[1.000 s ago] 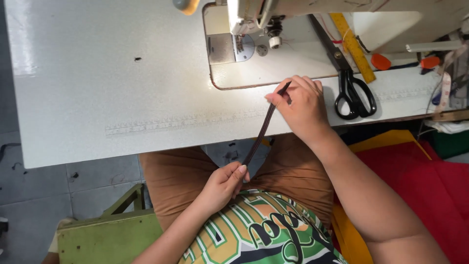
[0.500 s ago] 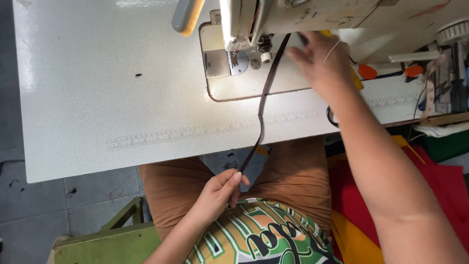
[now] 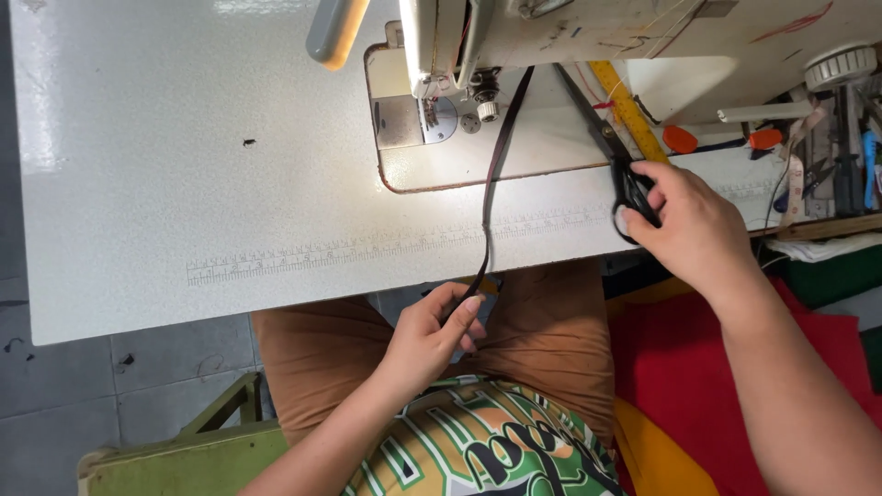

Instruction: The person is using large fabric scissors to cut long strips of dark fabric into shorter segments on a sewing machine table.

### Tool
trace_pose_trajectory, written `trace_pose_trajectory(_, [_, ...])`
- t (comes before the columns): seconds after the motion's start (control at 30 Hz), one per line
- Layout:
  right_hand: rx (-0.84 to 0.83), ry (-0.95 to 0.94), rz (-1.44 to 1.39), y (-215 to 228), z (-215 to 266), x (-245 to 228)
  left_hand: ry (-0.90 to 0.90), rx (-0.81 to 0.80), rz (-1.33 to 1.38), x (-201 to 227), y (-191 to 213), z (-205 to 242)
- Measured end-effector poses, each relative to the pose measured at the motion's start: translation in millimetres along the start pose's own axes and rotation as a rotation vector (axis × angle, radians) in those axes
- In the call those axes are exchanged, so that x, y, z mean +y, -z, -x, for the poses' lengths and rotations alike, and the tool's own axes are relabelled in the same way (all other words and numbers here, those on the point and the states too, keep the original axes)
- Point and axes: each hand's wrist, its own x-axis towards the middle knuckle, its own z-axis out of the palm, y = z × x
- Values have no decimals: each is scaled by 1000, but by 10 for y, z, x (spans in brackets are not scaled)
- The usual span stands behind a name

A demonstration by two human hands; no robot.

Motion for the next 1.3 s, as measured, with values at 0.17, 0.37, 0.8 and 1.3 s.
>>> trace_pose_trajectory(0.17, [-245,-240,-581,185,239,88,-61,-36,339,-274,77,-44])
trace_pose_trajectory(0.37, [-552,1,-990,30,820,821,84,-115,920,-466,164,-67])
trace_pose_trajectory(0.8, [-995,109,-721,-111,822,68,142,-184,1031,-473,205,51])
trace_pose_trajectory(1.3, [-717,102,-609,-75,1114,148,62,50,839,-465,121,20])
